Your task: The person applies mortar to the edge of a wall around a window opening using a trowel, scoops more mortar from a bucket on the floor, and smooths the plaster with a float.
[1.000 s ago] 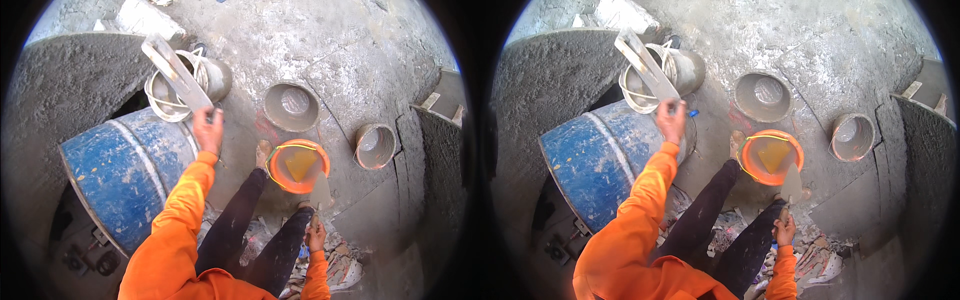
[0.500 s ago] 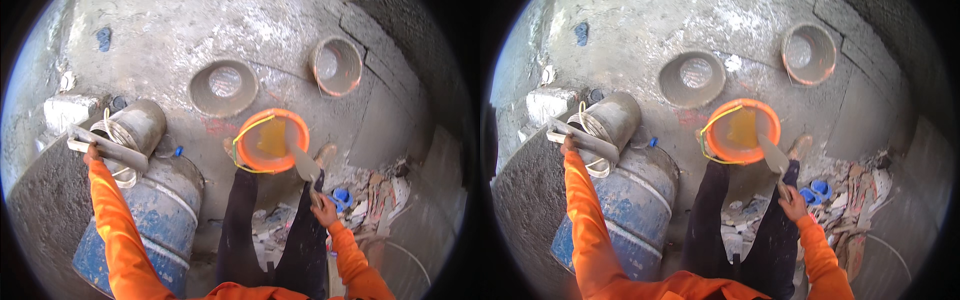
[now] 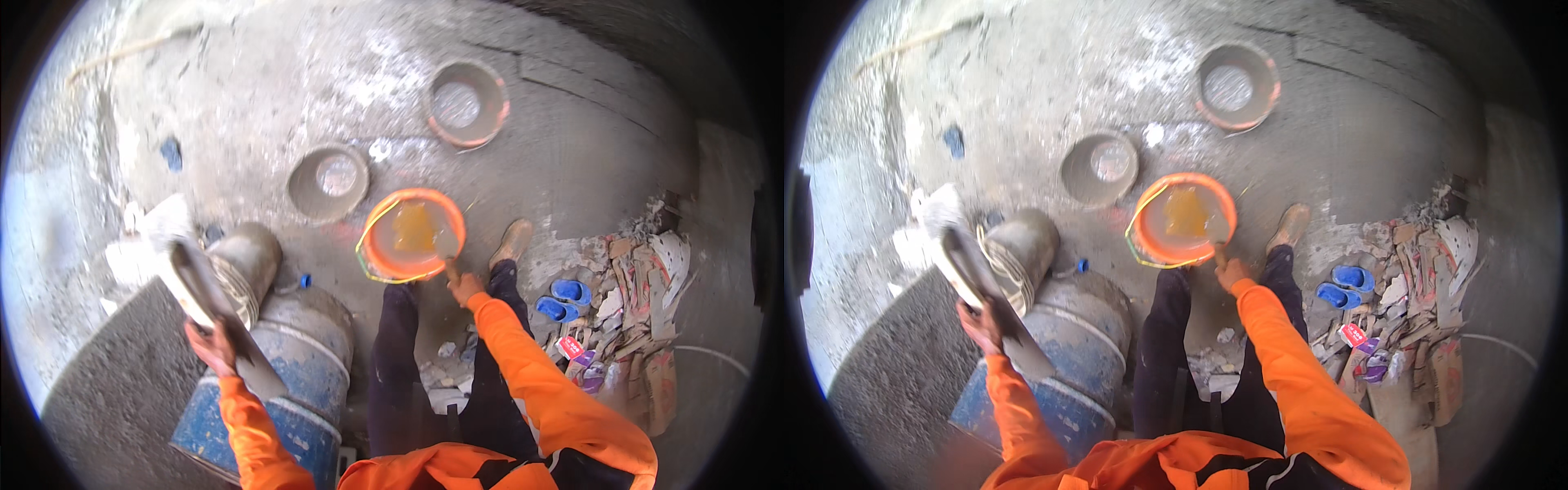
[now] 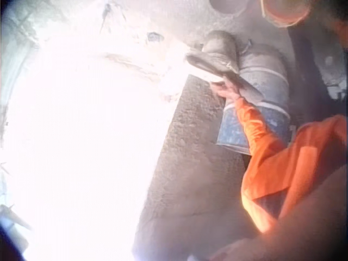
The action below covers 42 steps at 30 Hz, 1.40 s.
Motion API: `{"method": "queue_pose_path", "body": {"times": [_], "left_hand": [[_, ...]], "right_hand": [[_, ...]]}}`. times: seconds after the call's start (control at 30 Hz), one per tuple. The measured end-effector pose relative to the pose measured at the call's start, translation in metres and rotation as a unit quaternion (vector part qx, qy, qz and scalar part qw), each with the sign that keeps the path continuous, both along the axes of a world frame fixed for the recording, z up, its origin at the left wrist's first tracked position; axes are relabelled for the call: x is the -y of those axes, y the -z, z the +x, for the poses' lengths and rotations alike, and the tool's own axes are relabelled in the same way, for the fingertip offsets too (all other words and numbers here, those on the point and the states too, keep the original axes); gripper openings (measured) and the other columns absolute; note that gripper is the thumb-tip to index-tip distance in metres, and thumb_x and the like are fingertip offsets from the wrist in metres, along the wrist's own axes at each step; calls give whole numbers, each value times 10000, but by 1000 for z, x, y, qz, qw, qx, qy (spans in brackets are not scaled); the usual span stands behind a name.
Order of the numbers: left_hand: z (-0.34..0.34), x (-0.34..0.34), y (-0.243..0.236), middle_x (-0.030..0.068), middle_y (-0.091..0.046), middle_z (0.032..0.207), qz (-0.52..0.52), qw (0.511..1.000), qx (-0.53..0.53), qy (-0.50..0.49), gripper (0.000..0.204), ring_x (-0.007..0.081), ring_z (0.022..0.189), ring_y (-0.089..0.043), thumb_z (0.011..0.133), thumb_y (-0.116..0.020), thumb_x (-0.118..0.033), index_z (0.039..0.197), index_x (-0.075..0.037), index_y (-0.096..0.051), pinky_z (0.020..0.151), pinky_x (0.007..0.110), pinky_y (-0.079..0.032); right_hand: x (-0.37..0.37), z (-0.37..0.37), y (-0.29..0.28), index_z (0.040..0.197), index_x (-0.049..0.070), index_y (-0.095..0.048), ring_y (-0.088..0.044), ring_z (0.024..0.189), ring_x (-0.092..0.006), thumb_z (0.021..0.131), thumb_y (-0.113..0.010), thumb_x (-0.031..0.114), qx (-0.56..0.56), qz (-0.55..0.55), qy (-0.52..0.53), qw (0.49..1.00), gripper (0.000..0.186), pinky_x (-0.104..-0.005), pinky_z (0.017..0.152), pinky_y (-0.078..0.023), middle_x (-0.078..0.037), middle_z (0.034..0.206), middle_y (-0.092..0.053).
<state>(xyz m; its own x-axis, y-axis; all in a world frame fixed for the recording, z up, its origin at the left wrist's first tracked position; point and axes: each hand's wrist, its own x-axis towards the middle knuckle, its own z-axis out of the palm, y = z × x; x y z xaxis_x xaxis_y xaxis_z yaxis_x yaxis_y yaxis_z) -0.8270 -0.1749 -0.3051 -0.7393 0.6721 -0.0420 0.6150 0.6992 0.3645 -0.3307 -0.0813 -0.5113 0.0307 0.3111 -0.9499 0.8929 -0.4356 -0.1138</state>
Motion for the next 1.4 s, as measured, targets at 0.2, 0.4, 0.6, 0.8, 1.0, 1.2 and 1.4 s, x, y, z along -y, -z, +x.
{"method": "queue_pose_path", "body": {"times": [0.2, 0.4, 0.6, 0.8, 1.0, 1.2, 1.4], "left_hand": [[194, -98, -82, 202, -537, 978, 1, 939, -61, 338, 471, 402, 892, -502, 614, -631, -75, 1073, 4, -557, 793, 438, -407], [442, -236, -160, 101, -538, 890, 45, 738, -19, 673, 318, 265, 847, -537, 700, -575, -121, 1007, -41, -593, 732, 373, -410], [651, -315, -239, 94, -512, 928, 162, 591, -10, 790, 282, 255, 911, -503, 761, -555, -141, 1026, -47, -576, 788, 360, -388], [757, -375, -319, 91, -519, 950, 234, 473, -33, 849, 282, 242, 930, -500, 768, -529, -140, 1031, -39, -533, 830, 354, -390], [791, -425, -360, 116, -535, 1148, 326, 470, 3, 820, 459, 277, 1134, -477, 740, -608, -97, 1183, -66, -490, 1017, 416, -347], [706, -447, -313, 133, -547, 1167, 300, 703, 114, 635, 495, 321, 1099, -510, 700, -692, -118, 1167, -86, -530, 967, 440, -390], [604, -444, -215, 187, -601, 955, 86, 889, 101, 439, 383, 366, 897, -575, 636, -697, -130, 997, -48, -597, 811, 421, -466]], "right_hand": [[-50, 8, -218, 1193, 41, -508, -518, 1045, -347, 790, -602, 206, -333, 361, -9, 871, 445, -427, 840, -449, -193, 1113, -539], [-98, 110, -345, 960, 41, -542, -534, 898, -284, 754, -620, 179, -158, 630, 82, 755, 260, -399, 774, -435, -138, 912, -535], [-131, 268, -456, 1122, 63, -522, -466, 1014, -347, 653, -667, 186, 65, 696, 146, 700, 506, -432, 858, -372, -133, 1042, -499], [-177, 375, -506, 1166, 82, -505, -502, 1012, -317, 633, -701, 203, 123, 740, 99, 654, 580, -425, 829, -373, -109, 1092, -515], [-241, 452, -490, 1066, 35, -539, -601, 871, -322, 722, -710, 218, 59, 755, 165, 632, 425, -424, 753, -440, -157, 939, -610], [-331, 513, -522, 1028, 4, -530, -615, 678, -204, 809, -678, 235, -56, 811, 297, 501, 352, -334, 615, -480, -92, 785, -621], [-422, 582, -555, 909, 24, -522, -451, 435, -87, 818, -689, 337, -212, 709, 457, 494, 366, -243, 420, -391, 1, 603, -490]]}}
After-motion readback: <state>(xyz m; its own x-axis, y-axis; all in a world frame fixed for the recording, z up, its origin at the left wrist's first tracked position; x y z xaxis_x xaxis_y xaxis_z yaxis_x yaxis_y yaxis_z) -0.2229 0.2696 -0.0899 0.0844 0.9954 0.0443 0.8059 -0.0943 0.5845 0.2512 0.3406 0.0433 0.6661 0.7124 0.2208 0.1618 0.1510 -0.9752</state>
